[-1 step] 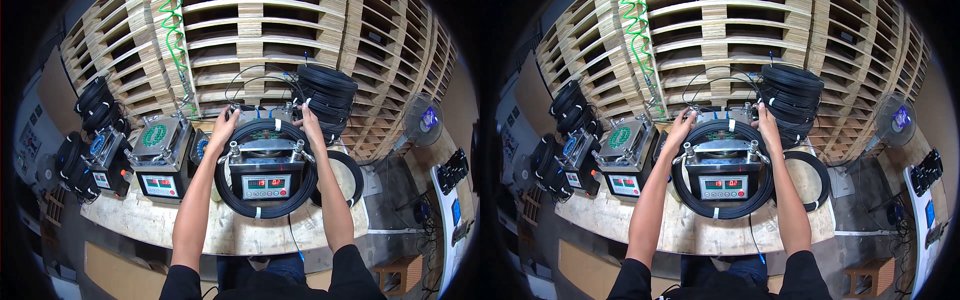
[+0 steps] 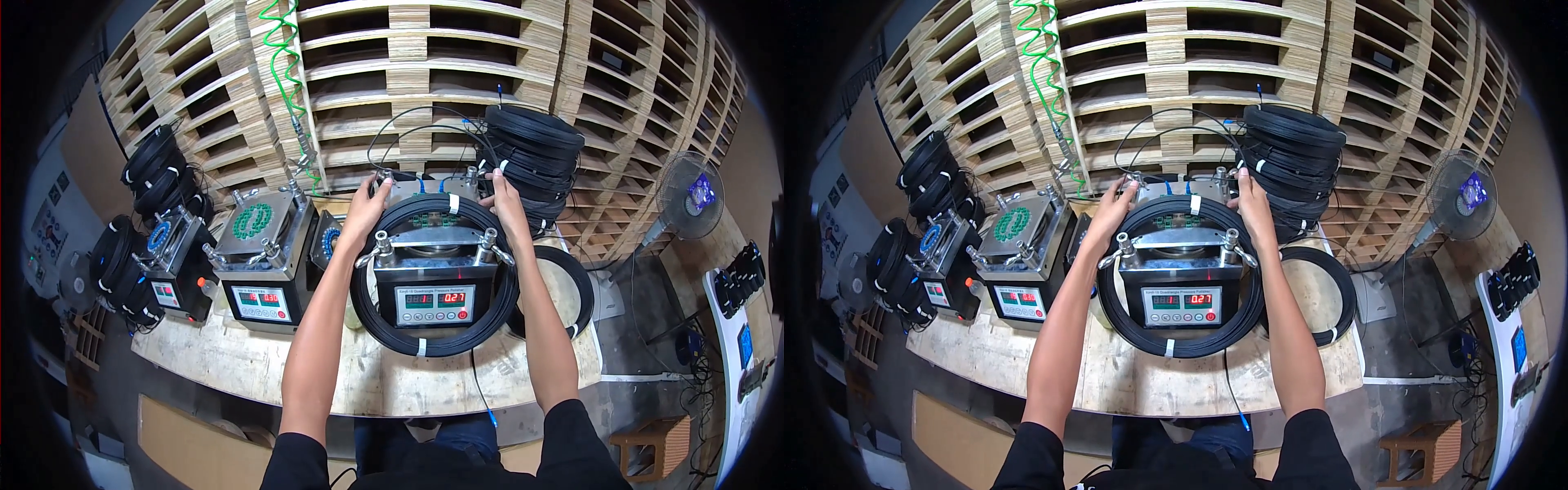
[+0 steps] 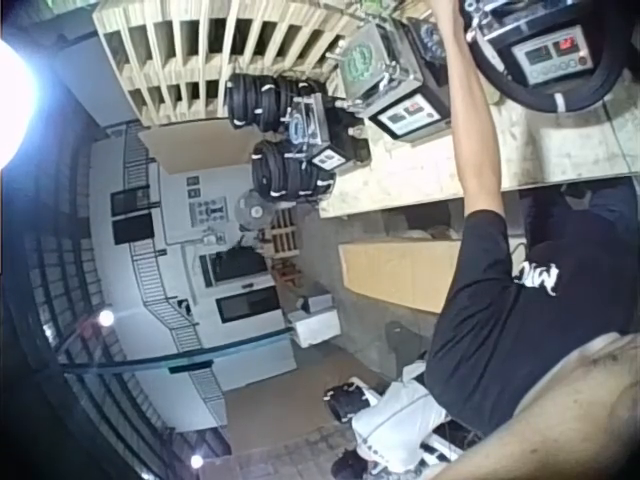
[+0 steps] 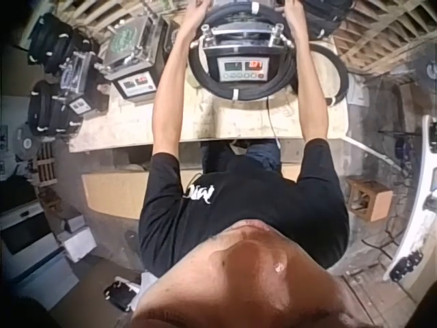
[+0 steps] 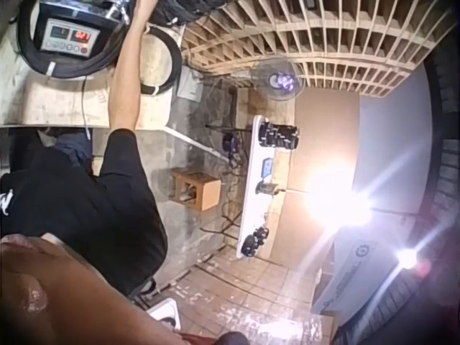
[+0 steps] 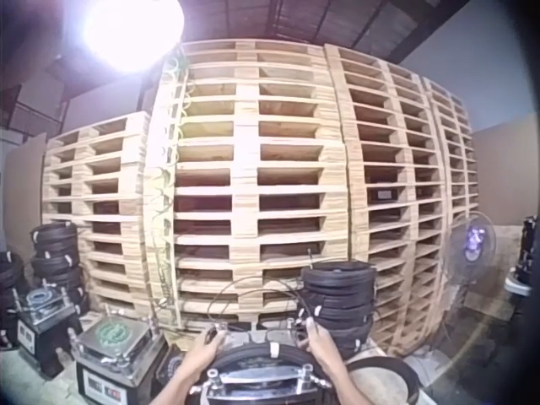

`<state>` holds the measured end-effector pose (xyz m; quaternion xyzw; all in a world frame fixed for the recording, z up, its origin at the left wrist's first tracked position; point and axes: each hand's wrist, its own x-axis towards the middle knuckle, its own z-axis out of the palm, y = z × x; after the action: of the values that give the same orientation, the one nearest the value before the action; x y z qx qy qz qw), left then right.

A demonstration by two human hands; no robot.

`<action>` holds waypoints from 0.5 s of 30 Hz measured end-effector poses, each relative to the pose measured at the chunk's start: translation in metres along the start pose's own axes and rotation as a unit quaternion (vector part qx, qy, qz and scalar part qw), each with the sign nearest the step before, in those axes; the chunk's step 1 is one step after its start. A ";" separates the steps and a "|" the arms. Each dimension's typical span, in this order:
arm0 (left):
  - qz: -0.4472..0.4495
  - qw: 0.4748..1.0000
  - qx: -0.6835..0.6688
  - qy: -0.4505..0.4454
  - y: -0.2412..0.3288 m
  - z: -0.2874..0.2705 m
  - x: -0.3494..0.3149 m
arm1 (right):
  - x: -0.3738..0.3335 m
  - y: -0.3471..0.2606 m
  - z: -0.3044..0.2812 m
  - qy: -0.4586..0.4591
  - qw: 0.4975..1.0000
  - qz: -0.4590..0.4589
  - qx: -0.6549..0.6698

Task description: Polishing the tips of fiber optic cables using a specialized high-speed polishing machine.

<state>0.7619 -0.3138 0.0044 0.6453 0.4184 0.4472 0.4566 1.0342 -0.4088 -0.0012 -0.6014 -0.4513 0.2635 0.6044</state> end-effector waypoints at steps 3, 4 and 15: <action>-0.005 1.000 0.000 -0.004 0.004 0.003 -0.001 | 0.005 0.006 -0.004 -0.004 1.000 0.001 -0.021; -0.005 1.000 -0.001 -0.006 0.006 0.005 -0.002 | 0.007 0.010 -0.006 -0.005 0.999 -0.013 -0.031; -0.007 1.000 0.006 0.025 0.000 0.001 0.000 | -0.007 -0.009 0.001 -0.002 1.000 0.010 0.009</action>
<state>0.7627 -0.3138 0.0039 0.6335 0.4370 0.4572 0.4457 1.0285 -0.4160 0.0056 -0.5998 -0.4442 0.2747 0.6062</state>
